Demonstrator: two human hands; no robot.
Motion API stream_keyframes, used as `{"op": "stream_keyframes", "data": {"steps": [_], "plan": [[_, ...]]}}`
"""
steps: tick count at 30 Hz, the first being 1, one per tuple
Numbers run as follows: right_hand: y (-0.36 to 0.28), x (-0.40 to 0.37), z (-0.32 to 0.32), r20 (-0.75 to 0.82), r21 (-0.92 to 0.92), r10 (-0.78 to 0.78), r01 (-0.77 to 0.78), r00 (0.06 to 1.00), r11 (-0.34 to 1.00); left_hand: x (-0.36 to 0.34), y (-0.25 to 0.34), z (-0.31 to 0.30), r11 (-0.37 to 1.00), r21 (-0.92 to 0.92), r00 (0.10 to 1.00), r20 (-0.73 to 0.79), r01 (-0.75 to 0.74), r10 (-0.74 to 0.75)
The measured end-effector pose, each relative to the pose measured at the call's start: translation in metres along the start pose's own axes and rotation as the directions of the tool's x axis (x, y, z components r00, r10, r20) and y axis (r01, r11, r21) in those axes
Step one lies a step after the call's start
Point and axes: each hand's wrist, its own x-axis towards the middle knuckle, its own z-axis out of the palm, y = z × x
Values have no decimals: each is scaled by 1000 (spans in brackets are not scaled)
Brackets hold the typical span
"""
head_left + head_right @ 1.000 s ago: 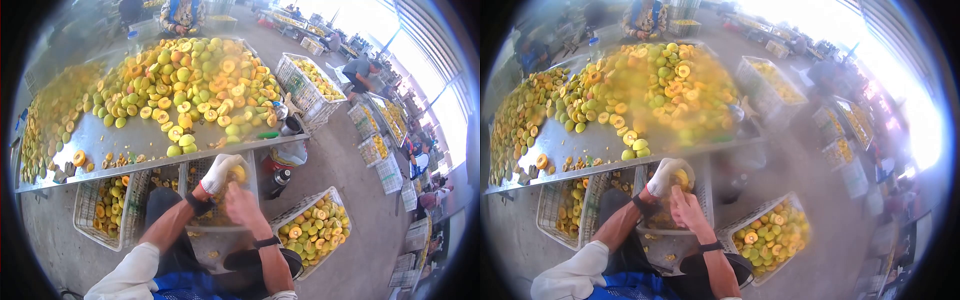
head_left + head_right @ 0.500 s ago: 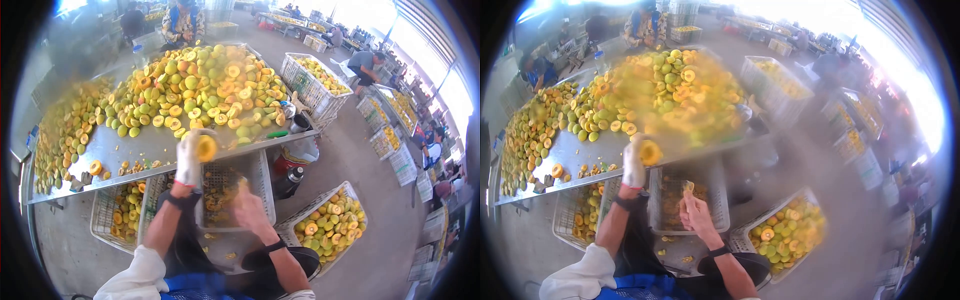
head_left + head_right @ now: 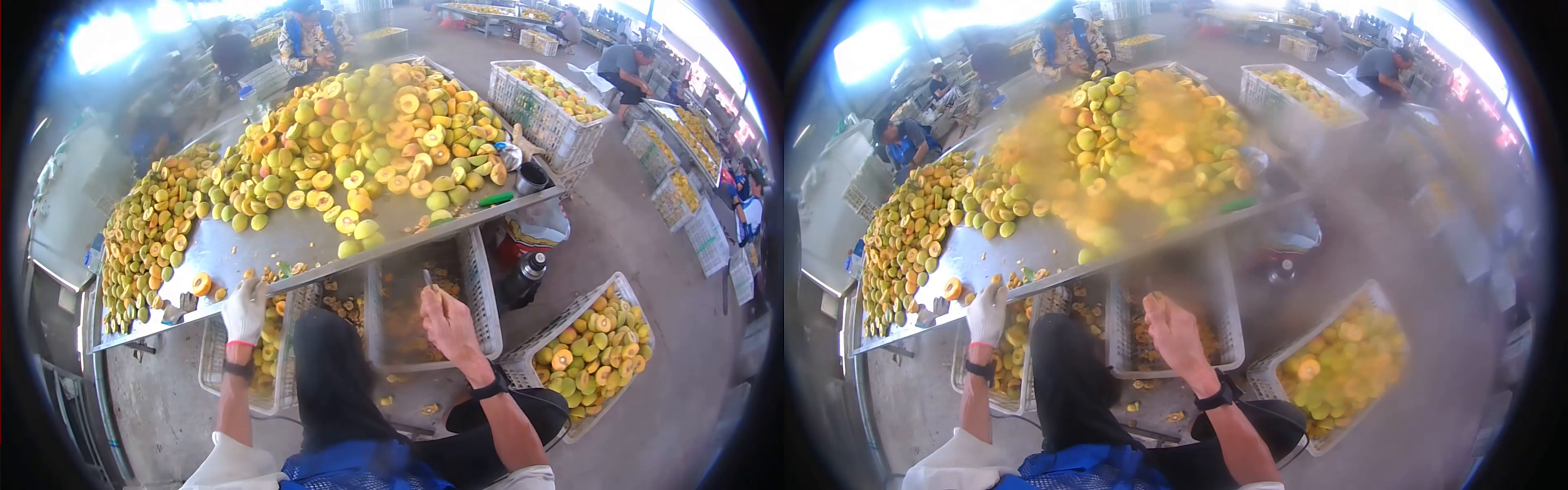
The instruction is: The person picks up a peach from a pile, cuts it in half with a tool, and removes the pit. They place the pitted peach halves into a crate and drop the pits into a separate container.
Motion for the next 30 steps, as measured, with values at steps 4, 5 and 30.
{"op": "stream_keyframes", "data": {"steps": [4,5,30], "plan": [[2,9,-1,15,-58,13,-12,1000,998,44,59,24,962,-253,989,78,-106,130],[2,11,-1,6,-94,-5,5,1000,996,56,78,33,943,-287,974,104,-167,204],[-24,12,-1,-39,-621,-565,423,824,660,69,225,2,446,-822,637,561,354,529]]}}
